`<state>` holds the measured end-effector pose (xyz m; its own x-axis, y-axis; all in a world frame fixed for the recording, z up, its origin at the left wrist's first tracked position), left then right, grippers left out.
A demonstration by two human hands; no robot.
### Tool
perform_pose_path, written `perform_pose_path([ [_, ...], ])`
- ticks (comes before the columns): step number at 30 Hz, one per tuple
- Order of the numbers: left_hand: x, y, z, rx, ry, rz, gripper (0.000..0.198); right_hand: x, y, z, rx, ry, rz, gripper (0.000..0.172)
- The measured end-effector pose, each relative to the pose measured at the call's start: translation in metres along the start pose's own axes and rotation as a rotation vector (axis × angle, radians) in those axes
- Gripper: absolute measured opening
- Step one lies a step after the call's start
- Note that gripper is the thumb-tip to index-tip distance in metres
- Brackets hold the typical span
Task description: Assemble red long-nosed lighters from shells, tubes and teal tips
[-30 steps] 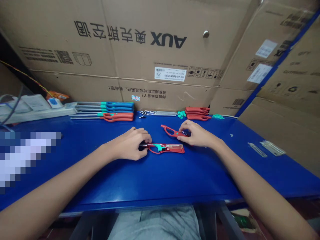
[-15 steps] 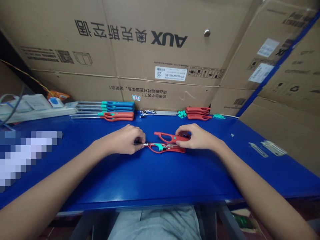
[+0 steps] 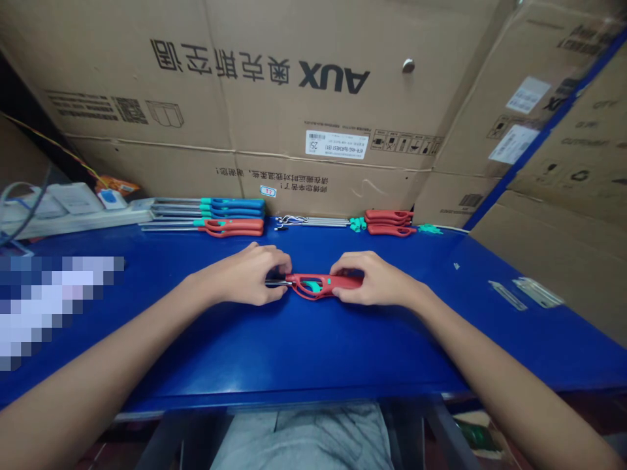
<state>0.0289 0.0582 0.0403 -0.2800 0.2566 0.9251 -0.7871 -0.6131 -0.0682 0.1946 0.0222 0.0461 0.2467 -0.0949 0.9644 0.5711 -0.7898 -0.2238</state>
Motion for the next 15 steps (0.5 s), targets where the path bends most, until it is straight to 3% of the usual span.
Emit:
perform_pose_path([
  [15, 0.0001, 0.0016, -0.0002, 0.026, -0.020, -0.067, 0.021, -0.0082, -0.0016, -0.0051, 0.012, 0.044, -0.044, 0.023],
])
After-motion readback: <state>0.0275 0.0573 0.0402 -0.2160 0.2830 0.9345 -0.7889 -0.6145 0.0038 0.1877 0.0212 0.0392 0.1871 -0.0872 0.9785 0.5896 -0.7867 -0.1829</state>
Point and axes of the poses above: each hand's wrist, its own y-axis away from the middle knuckle, its own x-axis out of the back of the hand, z = x × y, the point moved 7 cm from there along -y, towards the middle knuckle, and after that the axes turned 15 degrees about y, right-handed, at the moved point
